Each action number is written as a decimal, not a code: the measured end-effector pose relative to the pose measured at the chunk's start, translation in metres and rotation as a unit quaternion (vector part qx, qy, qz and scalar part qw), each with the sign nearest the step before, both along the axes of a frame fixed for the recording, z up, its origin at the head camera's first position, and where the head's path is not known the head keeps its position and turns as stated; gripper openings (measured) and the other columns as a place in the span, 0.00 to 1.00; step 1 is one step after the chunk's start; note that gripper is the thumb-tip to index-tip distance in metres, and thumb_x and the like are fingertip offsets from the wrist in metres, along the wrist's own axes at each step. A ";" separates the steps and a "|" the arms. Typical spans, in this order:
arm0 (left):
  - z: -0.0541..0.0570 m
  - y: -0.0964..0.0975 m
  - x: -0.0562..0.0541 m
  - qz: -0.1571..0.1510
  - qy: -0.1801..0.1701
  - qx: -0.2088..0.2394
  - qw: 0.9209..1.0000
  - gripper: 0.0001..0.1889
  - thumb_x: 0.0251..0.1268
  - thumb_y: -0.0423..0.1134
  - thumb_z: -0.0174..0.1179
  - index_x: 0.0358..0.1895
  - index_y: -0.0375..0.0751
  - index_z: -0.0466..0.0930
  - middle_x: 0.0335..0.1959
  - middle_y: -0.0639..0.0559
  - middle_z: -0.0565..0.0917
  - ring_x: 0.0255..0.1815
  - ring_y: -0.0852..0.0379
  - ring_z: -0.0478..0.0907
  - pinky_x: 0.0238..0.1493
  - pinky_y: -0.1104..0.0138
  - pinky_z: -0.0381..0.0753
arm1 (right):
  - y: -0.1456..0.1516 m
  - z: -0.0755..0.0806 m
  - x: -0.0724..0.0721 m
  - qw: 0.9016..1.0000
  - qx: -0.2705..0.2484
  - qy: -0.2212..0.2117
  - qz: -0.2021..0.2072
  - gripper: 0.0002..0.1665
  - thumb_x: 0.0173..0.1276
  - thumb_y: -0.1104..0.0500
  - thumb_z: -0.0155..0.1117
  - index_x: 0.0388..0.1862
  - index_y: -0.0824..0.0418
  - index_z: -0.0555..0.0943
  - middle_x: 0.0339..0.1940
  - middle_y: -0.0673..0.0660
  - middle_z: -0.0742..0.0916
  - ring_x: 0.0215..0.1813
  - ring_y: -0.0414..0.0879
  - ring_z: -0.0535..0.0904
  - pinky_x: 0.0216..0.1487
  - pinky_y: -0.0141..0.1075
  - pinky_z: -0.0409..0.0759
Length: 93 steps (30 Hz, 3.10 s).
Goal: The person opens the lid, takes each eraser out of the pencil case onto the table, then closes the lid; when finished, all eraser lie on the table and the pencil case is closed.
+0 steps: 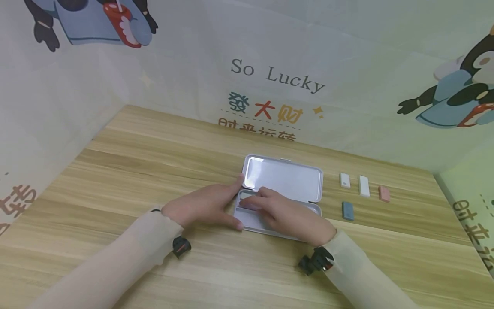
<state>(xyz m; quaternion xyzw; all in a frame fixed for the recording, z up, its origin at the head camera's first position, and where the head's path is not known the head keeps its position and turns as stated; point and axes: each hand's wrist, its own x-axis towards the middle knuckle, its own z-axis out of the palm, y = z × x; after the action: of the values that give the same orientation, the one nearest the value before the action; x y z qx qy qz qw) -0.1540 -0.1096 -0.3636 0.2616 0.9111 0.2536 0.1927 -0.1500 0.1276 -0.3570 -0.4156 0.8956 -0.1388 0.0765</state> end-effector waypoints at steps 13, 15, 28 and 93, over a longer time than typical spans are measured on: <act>0.001 0.001 0.001 0.001 -0.002 0.002 1.000 0.64 0.59 0.57 0.76 0.86 0.37 0.38 0.85 0.41 0.60 0.83 0.45 0.64 0.83 0.51 0.65 | 0.002 -0.001 -0.004 1.000 -0.026 0.001 0.000 0.21 0.78 0.63 0.60 0.67 0.52 0.81 0.44 0.52 0.85 0.44 0.41 0.79 0.48 0.34 0.84; 0.000 0.000 0.001 -0.002 0.005 0.001 1.000 0.64 0.60 0.58 0.75 0.86 0.36 0.38 0.84 0.39 0.60 0.83 0.44 0.64 0.83 0.51 0.65 | 0.003 -0.002 -0.004 0.999 -0.035 -0.003 0.000 0.21 0.77 0.64 0.61 0.66 0.54 0.81 0.47 0.53 0.86 0.47 0.42 0.81 0.51 0.37 0.85; -0.002 0.001 0.001 0.005 0.007 0.002 1.000 0.66 0.58 0.59 0.76 0.86 0.38 0.38 0.84 0.40 0.60 0.83 0.44 0.64 0.84 0.52 0.65 | 0.008 -0.006 -0.008 0.990 -0.137 -0.023 0.002 0.24 0.74 0.68 0.65 0.67 0.59 0.79 0.50 0.52 0.88 0.49 0.41 0.83 0.54 0.36 0.86; 0.001 0.002 0.003 0.014 -0.005 -0.001 1.000 0.66 0.58 0.58 0.76 0.86 0.39 0.37 0.84 0.38 0.62 0.82 0.44 0.65 0.84 0.52 0.65 | 0.172 -0.008 0.018 0.953 -0.203 0.044 -0.220 0.31 0.59 0.77 0.74 0.63 0.73 0.78 0.37 0.63 0.91 0.40 0.21 0.79 0.39 0.19 0.84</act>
<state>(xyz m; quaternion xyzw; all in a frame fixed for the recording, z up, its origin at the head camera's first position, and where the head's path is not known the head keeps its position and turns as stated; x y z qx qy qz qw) -0.1509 -0.1075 -0.3626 0.2478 0.9141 0.2561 0.1937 -0.1316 0.2994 -0.3648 -0.2209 0.9203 -0.3125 -0.0815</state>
